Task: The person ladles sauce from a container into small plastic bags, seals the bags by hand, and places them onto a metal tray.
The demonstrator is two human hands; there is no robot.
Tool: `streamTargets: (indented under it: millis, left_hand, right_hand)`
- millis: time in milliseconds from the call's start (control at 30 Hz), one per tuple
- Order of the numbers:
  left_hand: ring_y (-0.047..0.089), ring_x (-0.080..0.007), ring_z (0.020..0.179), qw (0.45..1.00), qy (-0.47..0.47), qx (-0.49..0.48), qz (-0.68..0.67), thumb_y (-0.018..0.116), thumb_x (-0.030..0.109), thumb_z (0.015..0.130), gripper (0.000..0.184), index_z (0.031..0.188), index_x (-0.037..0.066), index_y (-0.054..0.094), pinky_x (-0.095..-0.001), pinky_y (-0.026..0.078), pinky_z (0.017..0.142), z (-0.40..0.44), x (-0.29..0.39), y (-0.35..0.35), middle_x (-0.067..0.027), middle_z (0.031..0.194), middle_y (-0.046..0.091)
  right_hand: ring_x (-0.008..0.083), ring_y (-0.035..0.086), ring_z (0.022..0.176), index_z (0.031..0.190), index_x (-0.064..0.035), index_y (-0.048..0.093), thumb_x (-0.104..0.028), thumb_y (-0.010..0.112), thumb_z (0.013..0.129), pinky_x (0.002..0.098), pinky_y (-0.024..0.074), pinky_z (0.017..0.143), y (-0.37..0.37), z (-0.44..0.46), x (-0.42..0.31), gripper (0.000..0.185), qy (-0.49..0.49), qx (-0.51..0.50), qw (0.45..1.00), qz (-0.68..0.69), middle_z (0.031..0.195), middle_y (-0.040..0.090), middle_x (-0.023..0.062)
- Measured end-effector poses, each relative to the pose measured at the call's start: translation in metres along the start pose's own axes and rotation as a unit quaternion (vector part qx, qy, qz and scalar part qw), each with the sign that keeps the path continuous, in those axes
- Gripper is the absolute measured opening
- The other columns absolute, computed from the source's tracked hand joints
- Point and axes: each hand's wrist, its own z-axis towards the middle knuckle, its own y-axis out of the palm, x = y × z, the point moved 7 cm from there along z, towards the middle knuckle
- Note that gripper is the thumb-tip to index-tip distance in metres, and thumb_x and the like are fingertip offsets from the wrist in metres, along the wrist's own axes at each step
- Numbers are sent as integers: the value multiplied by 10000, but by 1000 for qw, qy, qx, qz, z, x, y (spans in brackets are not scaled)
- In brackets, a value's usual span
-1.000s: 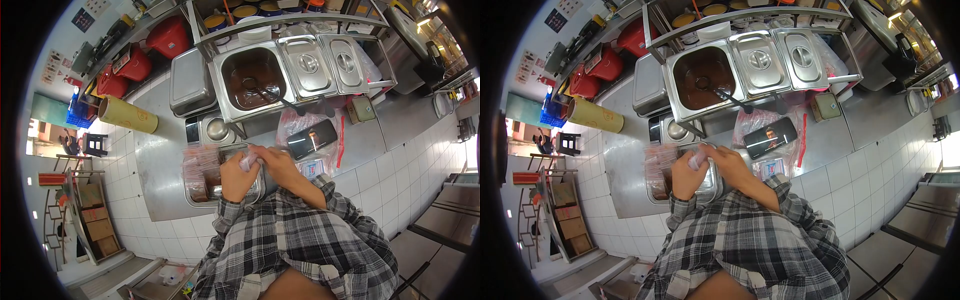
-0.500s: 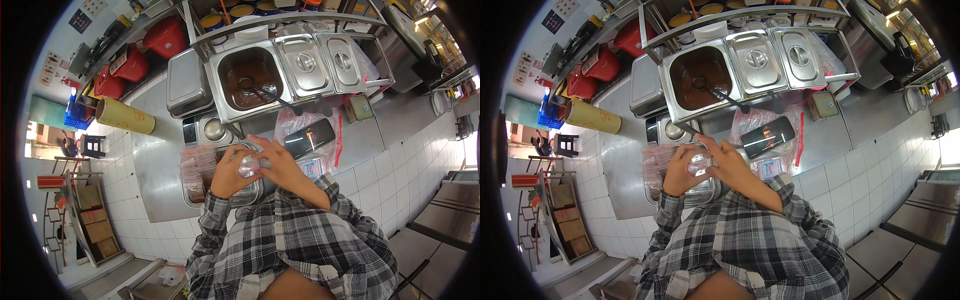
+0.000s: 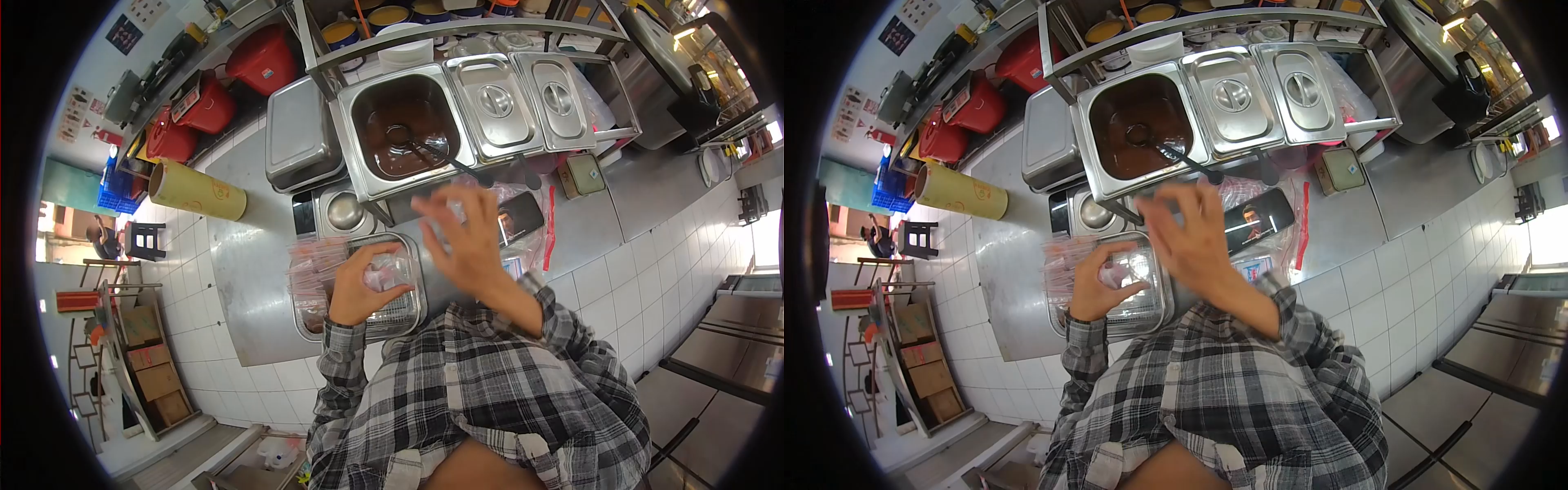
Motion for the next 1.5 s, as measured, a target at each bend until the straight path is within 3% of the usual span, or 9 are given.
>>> streamTargets:
  millis: [100, 400, 633, 733, 933, 1167, 1300, 1400, 1500]
  left_hand:
    - [654, -246, 1076, 1000, -14, 13, -12, 893, 162, 637, 597, 1168, 45, 648, -341, 502, 932, -6, -5, -3, -100, 1142, 684]
    - [634, -213, 1071, 998, -27, 37, -46, 906, 163, 633, 609, 1165, 40, 638, -339, 473, 952, -16, -16, -6, -86, 1132, 681]
    - [646, -243, 1090, 997, -26, 52, -47, 894, 156, 629, 603, 1166, 29, 651, -347, 490, 956, -20, -13, -8, -109, 1149, 684]
    - [645, -236, 1088, 997, -28, 55, -54, 897, 155, 630, 603, 1166, 28, 650, -342, 489, 956, -21, -14, -7, -109, 1152, 682]
    - [605, -213, 1125, 992, -54, 64, -93, 904, 120, 631, 635, 1190, 28, 619, -345, 448, 1002, -23, -15, -4, -97, 1191, 656]
    - [588, -215, 1153, 986, -80, 99, -108, 889, 100, 636, 631, 1196, 24, 608, -352, 429, 1025, -28, -17, -14, -95, 1209, 649]
    - [588, -217, 1152, 983, -55, 146, -96, 898, 136, 649, 646, 1214, 16, 609, -363, 439, 1020, -28, -19, -27, -99, 1204, 654]
    - [586, -214, 1148, 979, -37, 184, -80, 897, 133, 651, 642, 1214, 15, 611, -361, 431, 1026, -25, -12, -40, -102, 1206, 653]
    - [577, -213, 1150, 962, -48, 218, -161, 890, 122, 665, 648, 1235, 20, 599, -361, 418, 1035, -18, -23, -44, -109, 1177, 661]
  right_hand:
    - [299, 509, 981, 1135, -111, 634, -35, 719, 756, 370, 464, 786, 7, 28, 19, 396, 11, -38, 995, -93, 1074, 553, 75]
    - [354, 602, 846, 990, -72, 580, 22, 612, 755, 443, 504, 702, 24, 59, 66, 255, 19, -209, 978, -17, 932, 582, 125]
    - [360, 620, 870, 1005, -47, 585, 100, 608, 719, 442, 484, 736, 7, 90, 85, 323, 45, -234, 971, 20, 920, 644, 136]
    - [362, 627, 841, 958, -63, 576, 104, 526, 729, 470, 477, 708, 4, 99, 87, 288, -30, -201, 978, -47, 895, 661, 131]
    - [349, 620, 848, 927, -75, 573, 80, 560, 727, 486, 439, 714, 15, 101, 71, 254, -106, -183, 972, -100, 886, 671, 93]
    - [351, 660, 887, 995, -11, 557, 131, 562, 742, 425, 504, 744, 31, 83, 85, 290, 17, -240, 967, 80, 905, 673, 162]
    - [291, 684, 892, 1067, -8, 572, 150, 556, 777, 351, 521, 752, 22, 69, 87, 331, 96, -201, 960, 170, 902, 670, 146]
    - [355, 671, 839, 1073, -41, 558, 136, 550, 779, 404, 509, 728, 17, 59, 90, 344, 113, -121, 966, 200, 908, 676, 161]
    - [229, 663, 740, 1118, -51, 566, 136, 558, 798, 309, 488, 648, 8, 55, 89, 371, 176, -120, 952, 220, 930, 684, 126]
